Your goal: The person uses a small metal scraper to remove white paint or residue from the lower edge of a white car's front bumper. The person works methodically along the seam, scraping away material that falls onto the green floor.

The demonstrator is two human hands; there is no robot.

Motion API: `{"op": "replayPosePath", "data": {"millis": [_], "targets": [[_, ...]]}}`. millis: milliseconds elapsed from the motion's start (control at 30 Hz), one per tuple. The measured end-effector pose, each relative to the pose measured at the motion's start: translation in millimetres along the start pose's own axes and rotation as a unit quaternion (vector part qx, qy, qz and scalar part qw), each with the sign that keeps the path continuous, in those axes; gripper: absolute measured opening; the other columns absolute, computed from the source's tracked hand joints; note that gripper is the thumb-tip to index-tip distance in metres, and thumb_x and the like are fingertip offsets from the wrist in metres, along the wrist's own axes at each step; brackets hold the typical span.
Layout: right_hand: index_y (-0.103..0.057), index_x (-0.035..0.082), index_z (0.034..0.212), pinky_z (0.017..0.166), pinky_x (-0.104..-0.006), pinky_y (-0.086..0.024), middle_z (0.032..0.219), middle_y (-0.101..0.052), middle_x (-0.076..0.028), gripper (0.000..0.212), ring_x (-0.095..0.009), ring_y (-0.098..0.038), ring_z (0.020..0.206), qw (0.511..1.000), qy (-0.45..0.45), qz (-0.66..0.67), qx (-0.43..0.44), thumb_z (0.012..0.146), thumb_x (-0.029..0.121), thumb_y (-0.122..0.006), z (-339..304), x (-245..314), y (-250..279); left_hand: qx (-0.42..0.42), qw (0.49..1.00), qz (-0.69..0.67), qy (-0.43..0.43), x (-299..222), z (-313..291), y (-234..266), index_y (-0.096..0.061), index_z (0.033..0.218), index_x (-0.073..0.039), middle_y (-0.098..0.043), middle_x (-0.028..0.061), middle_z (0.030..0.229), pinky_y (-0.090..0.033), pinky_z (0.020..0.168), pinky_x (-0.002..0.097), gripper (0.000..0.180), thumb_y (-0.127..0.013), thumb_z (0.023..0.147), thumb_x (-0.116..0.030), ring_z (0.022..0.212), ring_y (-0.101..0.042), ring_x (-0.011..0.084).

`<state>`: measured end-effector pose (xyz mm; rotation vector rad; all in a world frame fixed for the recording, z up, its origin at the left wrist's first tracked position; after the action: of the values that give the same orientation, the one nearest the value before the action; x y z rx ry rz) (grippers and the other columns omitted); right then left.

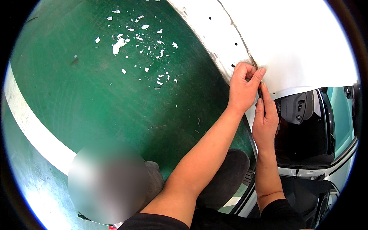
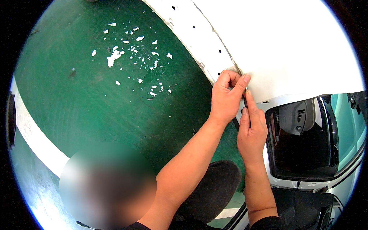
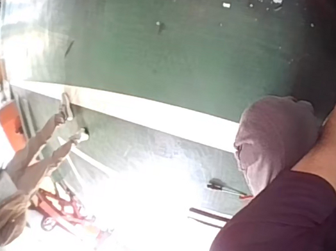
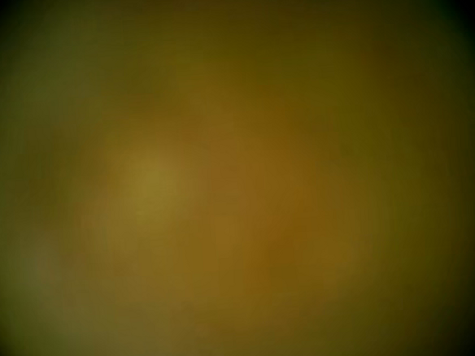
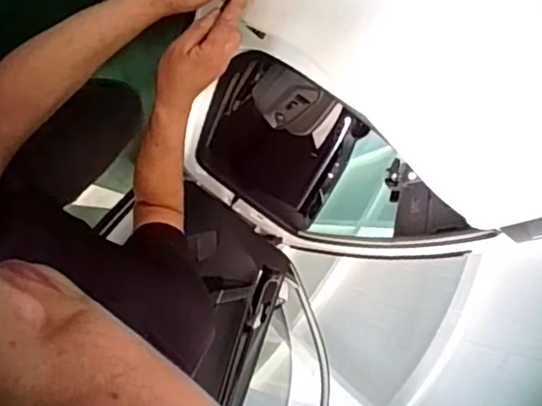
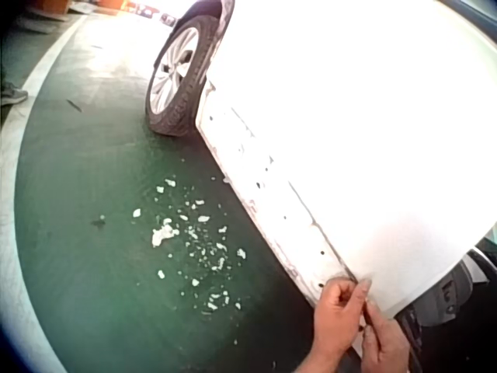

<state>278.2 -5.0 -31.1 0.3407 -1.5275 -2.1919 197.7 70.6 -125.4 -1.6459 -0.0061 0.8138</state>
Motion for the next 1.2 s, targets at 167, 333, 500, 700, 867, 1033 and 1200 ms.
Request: {"op": "replayPosePath", "data": {"millis": [167, 333, 500, 700, 867, 1033, 1200], "targets": [[-0.062, 0.011, 0.153, 0.080, -0.0359, -0.054, 0.103, -0.067, -0.014, 0.044, -0.022, -0.065, 0.087, 1.000, 0.008, -0.010, -0.002, 0.110, 0.008, -0.057, -0.8, 3.6, 1.0, 0.002, 1.000, -0.006, 0.002, -1.6, -1.7, 0.2, -0.058, 0.088, -0.006, -0.054, -0.0040, 0.080, -0.046, 0.065, 0.0250, 0.033, -0.081, 0.101, -0.026, 0.075, -0.047, 0.0060], [-0.062, 0.011, 0.153, 0.082, -0.0356, -0.054, 0.102, -0.067, -0.013, 0.044, -0.023, -0.065, 0.088, 1.000, 0.012, -0.006, -0.008, 0.110, 0.007, -0.058, -4.3, 1.7, 1.3, 0.004, 1.000, -0.010, 0.001, -3.0, -4.8, -0.1, -0.058, 0.088, -0.007, -0.054, -0.0043, 0.080, -0.045, 0.065, 0.0245, 0.033, -0.081, 0.101, -0.025, 0.075, -0.047, 0.0056], [-0.064, 0.011, 0.151, 0.084, -0.0344, -0.054, 0.102, -0.067, -0.012, 0.045, -0.023, -0.065, 0.089, 1.000, 0.002, 0.019, -0.007, 0.107, 0.005, -0.060, -6.1, 1.5, 1.3, 0.010, 1.000, -0.023, 0.001, 3.0, -5.9, 0.7, -0.059, 0.089, -0.007, -0.055, -0.0056, 0.081, -0.043, 0.063, 0.0236, 0.031, -0.079, 0.103, -0.025, 0.074, -0.046, 0.0044], [-0.065, 0.017, 0.151, 0.072, -0.0369, -0.052, 0.090, -0.060, -0.012, 0.047, -0.024, -0.060, 0.075, 0.998, -0.014, 0.062, -0.021, 0.105, 0.007, -0.065, -4.1, 2.2, -3.6, 0.037, 0.999, -0.019, -0.020, 3.7, 7.5, 18.2, -0.062, 0.091, -0.008, -0.059, -0.0067, 0.085, -0.044, 0.073, 0.0227, 0.024, -0.075, 0.106, -0.021, 0.080, -0.048, 0.0038], [-0.066, 0.021, 0.150, 0.072, -0.0361, -0.053, 0.089, -0.059, -0.010, 0.047, -0.023, -0.060, 0.074, 0.995, -0.033, 0.090, -0.007, 0.105, 0.008, -0.065, -4.0, -1.7, 9.4, -0.053, 0.997, 0.014, -0.055, -20.3, 47.7, 34.7, -0.070, 0.102, -0.004, -0.065, -0.0031, 0.093, -0.046, 0.079, 0.0253, 0.021, -0.069, 0.110, -0.023, 0.086, -0.052, 0.0065], [-0.066, 0.021, 0.150, 0.072, -0.0356, -0.053, 0.090, -0.059, -0.009, 0.046, -0.022, -0.060, 0.074, 0.992, -0.041, 0.116, 0.006, 0.106, 0.009, -0.066, -2.6, 1.0, 10.8, -0.061, 0.996, 0.042, -0.052, -39.4, 74.9, 38.8, -0.073, 0.105, -0.001, -0.066, -0.0023, 0.090, -0.044, 0.076, 0.0247, 0.019, -0.075, 0.106, -0.020, 0.081, -0.052, 0.0073], [-0.067, 0.022, 0.150, 0.073, -0.0357, -0.052, 0.090, -0.058, -0.009, 0.047, -0.022, -0.059, 0.075, 0.989, -0.040, 0.141, 0.014, 0.105, 0.009, -0.067, -2.2, -4.2, 16.0, -0.051, 0.997, 0.041, -0.038, -38.4, 79.1, 37.8, -0.074, 0.104, -0.001, -0.067, -0.0012, 0.087, -0.045, 0.074, 0.0250, 0.018, -0.078, 0.103, -0.018, 0.078, -0.053, 0.0085]]}}
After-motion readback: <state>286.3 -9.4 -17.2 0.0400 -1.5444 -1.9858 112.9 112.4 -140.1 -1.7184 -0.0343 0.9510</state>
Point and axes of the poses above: each hand's wrist, its own z-axis towards the middle knuckle, its own y-axis out of the back of the hand, x = y × z, the point moved 5 cm from there along z, towards the middle knuckle
